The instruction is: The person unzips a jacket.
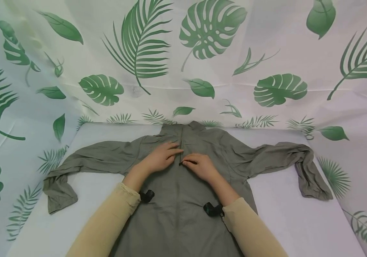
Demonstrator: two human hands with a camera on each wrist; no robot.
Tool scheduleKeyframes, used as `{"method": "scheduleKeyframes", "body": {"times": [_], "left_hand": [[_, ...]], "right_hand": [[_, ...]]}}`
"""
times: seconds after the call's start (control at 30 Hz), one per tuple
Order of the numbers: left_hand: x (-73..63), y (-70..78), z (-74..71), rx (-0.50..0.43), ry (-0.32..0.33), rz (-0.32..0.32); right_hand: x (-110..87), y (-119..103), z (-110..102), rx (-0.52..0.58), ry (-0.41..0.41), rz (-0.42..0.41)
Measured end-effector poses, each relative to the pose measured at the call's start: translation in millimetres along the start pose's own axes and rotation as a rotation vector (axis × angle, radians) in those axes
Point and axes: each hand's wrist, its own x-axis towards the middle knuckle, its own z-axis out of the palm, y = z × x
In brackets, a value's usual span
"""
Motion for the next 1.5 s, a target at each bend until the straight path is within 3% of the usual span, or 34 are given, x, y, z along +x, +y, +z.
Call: {"method": "scheduleKeyframes", "body": {"times": [0.17,0.43,0.73,0.93,1.17,1.5], "left_hand": [[-15.8,6.1,8.7,-0.025,0.004,0.006],[-24.0,3.0,19.1,-0.021,0.022,0.013],[-26.2,-1.8,24.1,-0.001,0.047,0.044],[-27.0,-6.4,27.3,0.025,0.047,0.009],[-30.0,-5.3,25.5,-0.006,0.093,0.002],[-28.1,-5.5,28.1,0.058,0.050,-0.016]], "right_hand": [[-1.1,1.6,-0.4,-0.032,-0.003,0.026],[-0.4,1.8,2.8,-0.043,-0.003,0.016],[-1.3,1.8,2.5,-0.047,-0.009,0.011],[-1.2,-2.3,2.2,-0.049,-0.020,0.013],[-1.0,-6.0,1.8,-0.040,-0.017,0.015],[-1.0,-3.7,2.3,-0.053,-0.010,0.004]]}}
